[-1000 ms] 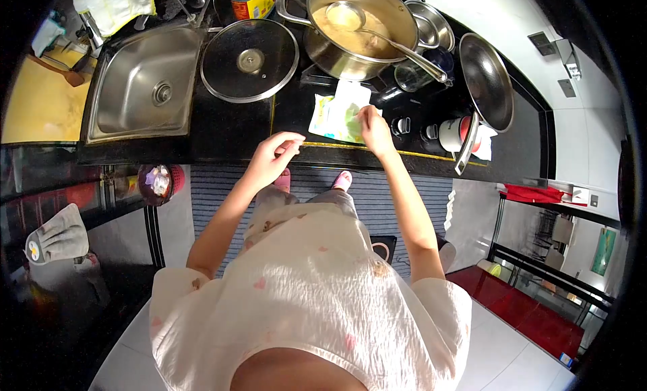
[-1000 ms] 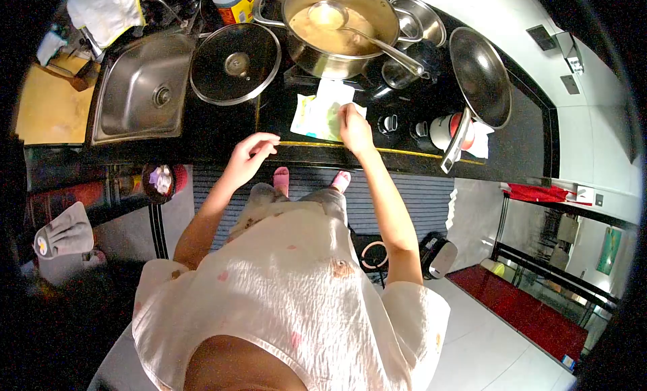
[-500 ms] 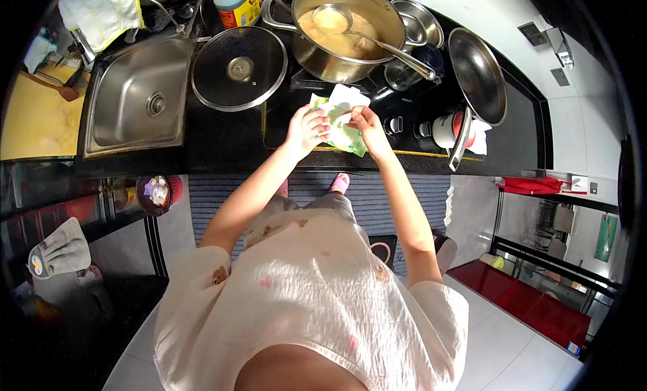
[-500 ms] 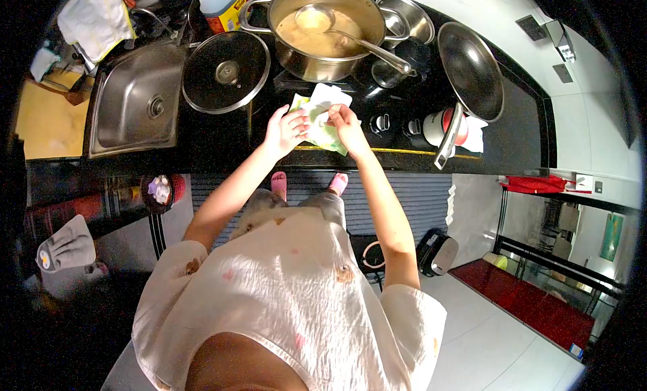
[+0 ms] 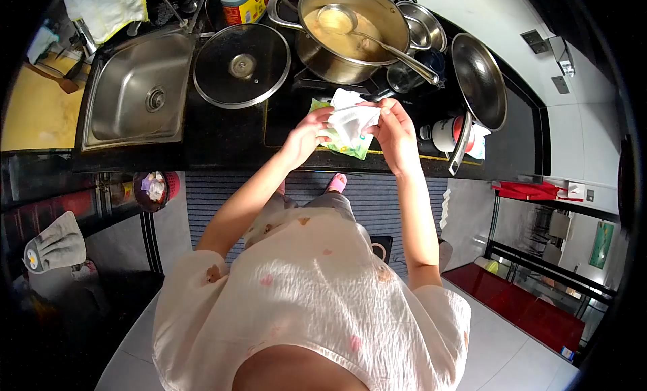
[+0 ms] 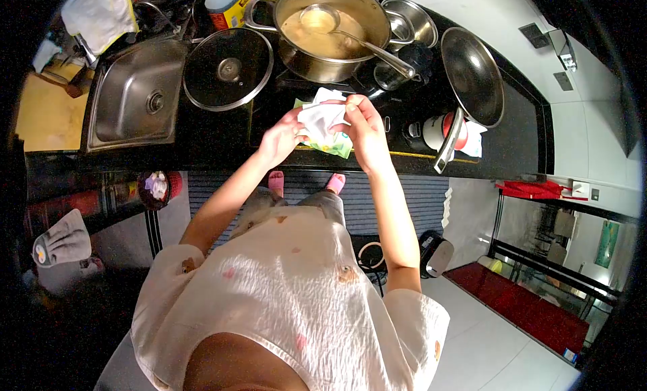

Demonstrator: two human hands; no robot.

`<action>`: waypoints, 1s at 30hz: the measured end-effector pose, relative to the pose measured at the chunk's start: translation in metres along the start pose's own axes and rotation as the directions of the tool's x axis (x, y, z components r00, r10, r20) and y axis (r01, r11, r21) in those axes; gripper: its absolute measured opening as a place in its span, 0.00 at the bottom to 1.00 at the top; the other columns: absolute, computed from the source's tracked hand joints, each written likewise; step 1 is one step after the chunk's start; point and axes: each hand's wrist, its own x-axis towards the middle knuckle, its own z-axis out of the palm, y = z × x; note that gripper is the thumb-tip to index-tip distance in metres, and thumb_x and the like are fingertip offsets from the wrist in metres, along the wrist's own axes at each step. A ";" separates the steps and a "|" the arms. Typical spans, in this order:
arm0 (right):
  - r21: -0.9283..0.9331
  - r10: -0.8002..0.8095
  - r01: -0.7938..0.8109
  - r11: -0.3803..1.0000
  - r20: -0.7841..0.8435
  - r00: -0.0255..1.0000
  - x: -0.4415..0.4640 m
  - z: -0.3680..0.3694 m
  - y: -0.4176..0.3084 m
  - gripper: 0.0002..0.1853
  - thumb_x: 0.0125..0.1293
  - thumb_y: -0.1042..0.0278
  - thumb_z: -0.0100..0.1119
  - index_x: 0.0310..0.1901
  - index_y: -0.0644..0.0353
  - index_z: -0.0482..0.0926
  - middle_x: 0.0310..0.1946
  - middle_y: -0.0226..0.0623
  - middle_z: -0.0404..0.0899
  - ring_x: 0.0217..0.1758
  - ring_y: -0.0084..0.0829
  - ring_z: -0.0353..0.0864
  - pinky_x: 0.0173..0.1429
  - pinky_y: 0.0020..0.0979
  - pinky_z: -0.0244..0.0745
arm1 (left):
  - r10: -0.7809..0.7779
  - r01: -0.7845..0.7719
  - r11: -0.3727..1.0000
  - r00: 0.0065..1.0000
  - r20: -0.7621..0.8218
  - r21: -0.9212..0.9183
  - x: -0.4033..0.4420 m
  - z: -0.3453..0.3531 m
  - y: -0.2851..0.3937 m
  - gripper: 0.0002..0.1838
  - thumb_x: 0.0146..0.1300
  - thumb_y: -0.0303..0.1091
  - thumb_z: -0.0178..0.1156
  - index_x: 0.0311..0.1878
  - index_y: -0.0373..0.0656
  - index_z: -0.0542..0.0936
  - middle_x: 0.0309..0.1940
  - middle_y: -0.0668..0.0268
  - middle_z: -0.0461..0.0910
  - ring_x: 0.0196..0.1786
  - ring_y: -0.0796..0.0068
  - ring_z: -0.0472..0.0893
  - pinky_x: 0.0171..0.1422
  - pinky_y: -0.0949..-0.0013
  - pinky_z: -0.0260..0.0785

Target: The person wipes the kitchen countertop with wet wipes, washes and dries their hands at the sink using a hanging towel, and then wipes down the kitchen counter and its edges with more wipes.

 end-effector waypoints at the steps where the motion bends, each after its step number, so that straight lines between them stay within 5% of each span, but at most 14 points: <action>1: 0.014 0.012 -0.012 1.000 -0.008 1.000 -0.002 0.004 -0.001 0.04 0.63 0.69 0.44 0.37 0.58 0.67 0.41 0.41 0.73 0.42 0.28 0.73 0.43 0.29 0.71 | 0.022 -0.025 0.998 0.999 0.048 0.063 -0.006 0.012 0.007 0.27 0.54 0.42 0.51 0.55 0.40 0.62 0.46 0.64 0.70 0.48 0.73 0.70 0.48 0.71 0.61; 3: 0.069 -0.003 0.004 0.998 -0.011 1.000 -0.004 0.010 0.002 0.04 0.63 0.69 0.44 0.37 0.58 0.67 0.41 0.41 0.73 0.42 0.28 0.73 0.43 0.29 0.72 | -0.042 0.028 0.989 0.995 0.095 0.143 -0.013 0.022 0.013 0.30 0.54 0.37 0.54 0.58 0.38 0.57 0.51 0.62 0.66 0.54 0.73 0.66 0.54 0.68 0.60; 6: 0.118 -0.011 0.010 0.993 0.013 1.000 -0.008 0.021 0.004 0.04 0.63 0.70 0.44 0.37 0.59 0.67 0.40 0.38 0.72 0.42 0.27 0.72 0.44 0.29 0.72 | -0.078 0.093 0.989 0.989 -0.129 0.115 -0.022 0.036 0.019 0.18 0.56 0.33 0.54 0.49 0.38 0.66 0.42 0.63 0.71 0.46 0.75 0.72 0.48 0.70 0.66; 12: 0.105 0.017 -0.013 0.994 -0.039 0.999 -0.017 0.028 0.009 0.05 0.62 0.70 0.46 0.38 0.59 0.69 0.38 0.33 0.72 0.43 0.26 0.71 0.47 0.31 0.70 | 0.080 -0.073 0.997 0.953 -0.292 0.034 -0.041 0.029 0.049 0.15 0.55 0.29 0.55 0.46 0.39 0.67 0.36 0.63 0.74 0.39 0.75 0.76 0.42 0.70 0.71; 14: 0.214 0.084 -0.076 0.974 -0.029 0.996 -0.022 0.033 0.015 0.05 0.62 0.70 0.46 0.38 0.59 0.68 0.37 0.34 0.72 0.42 0.26 0.72 0.46 0.30 0.70 | 0.123 -0.066 0.987 0.890 -0.438 0.144 -0.049 0.021 0.059 0.13 0.55 0.28 0.54 0.44 0.38 0.68 0.35 0.63 0.74 0.38 0.76 0.75 0.41 0.71 0.71; 16: 0.290 0.113 -0.118 0.950 0.034 0.993 -0.025 0.032 0.027 0.05 0.62 0.70 0.46 0.38 0.59 0.68 0.36 0.34 0.72 0.41 0.27 0.72 0.45 0.30 0.70 | 0.157 -0.068 0.969 0.910 -0.384 0.236 -0.049 -0.002 0.064 0.11 0.55 0.28 0.54 0.41 0.37 0.70 0.34 0.63 0.74 0.37 0.76 0.76 0.40 0.72 0.70; 18: 0.438 0.123 -0.180 0.881 0.157 0.980 -0.027 0.035 0.039 0.04 0.61 0.73 0.46 0.37 0.60 0.68 0.37 0.36 0.71 0.41 0.31 0.73 0.44 0.31 0.71 | 0.150 -0.114 0.987 0.896 -0.418 0.111 -0.054 -0.005 0.067 0.09 0.55 0.28 0.53 0.39 0.38 0.71 0.33 0.64 0.75 0.36 0.77 0.76 0.40 0.73 0.70; 20: 0.494 0.147 -0.156 0.855 0.058 0.987 -0.029 0.046 0.051 0.05 0.61 0.71 0.46 0.37 0.60 0.67 0.37 0.38 0.72 0.42 0.32 0.73 0.45 0.30 0.70 | 0.129 -0.135 0.991 0.896 -0.426 0.017 -0.064 0.001 0.078 0.07 0.56 0.28 0.53 0.38 0.38 0.72 0.32 0.65 0.75 0.35 0.77 0.76 0.39 0.74 0.70; 22: 0.584 0.249 -0.270 0.766 0.117 0.961 -0.030 0.057 0.057 0.13 0.60 0.65 0.47 0.45 0.62 0.67 0.43 0.41 0.72 0.45 0.32 0.73 0.47 0.30 0.70 | 0.104 -0.133 0.990 0.906 -0.410 -0.042 -0.076 0.001 0.089 0.07 0.56 0.29 0.52 0.38 0.39 0.72 0.31 0.66 0.75 0.34 0.77 0.76 0.39 0.73 0.70; 26: 0.367 0.444 -0.499 0.786 0.228 0.867 -0.025 0.049 0.092 0.17 0.58 0.70 0.51 0.48 0.66 0.68 0.43 0.38 0.73 0.45 0.29 0.74 0.47 0.29 0.70 | 0.085 -0.107 0.993 0.922 -0.377 -0.039 -0.095 -0.009 0.104 0.06 0.57 0.30 0.50 0.37 0.39 0.72 0.32 0.66 0.75 0.36 0.76 0.76 0.40 0.73 0.69; 30: 0.341 0.542 -0.608 0.717 0.276 0.794 -0.020 0.060 0.106 0.15 0.60 0.70 0.48 0.49 0.61 0.67 0.42 0.35 0.74 0.43 0.29 0.75 0.44 0.31 0.73 | 0.212 -0.141 0.972 0.867 -0.452 0.186 -0.108 -0.004 0.104 0.05 0.58 0.31 0.50 0.33 0.40 0.72 0.27 0.71 0.72 0.32 0.83 0.72 0.35 0.78 0.64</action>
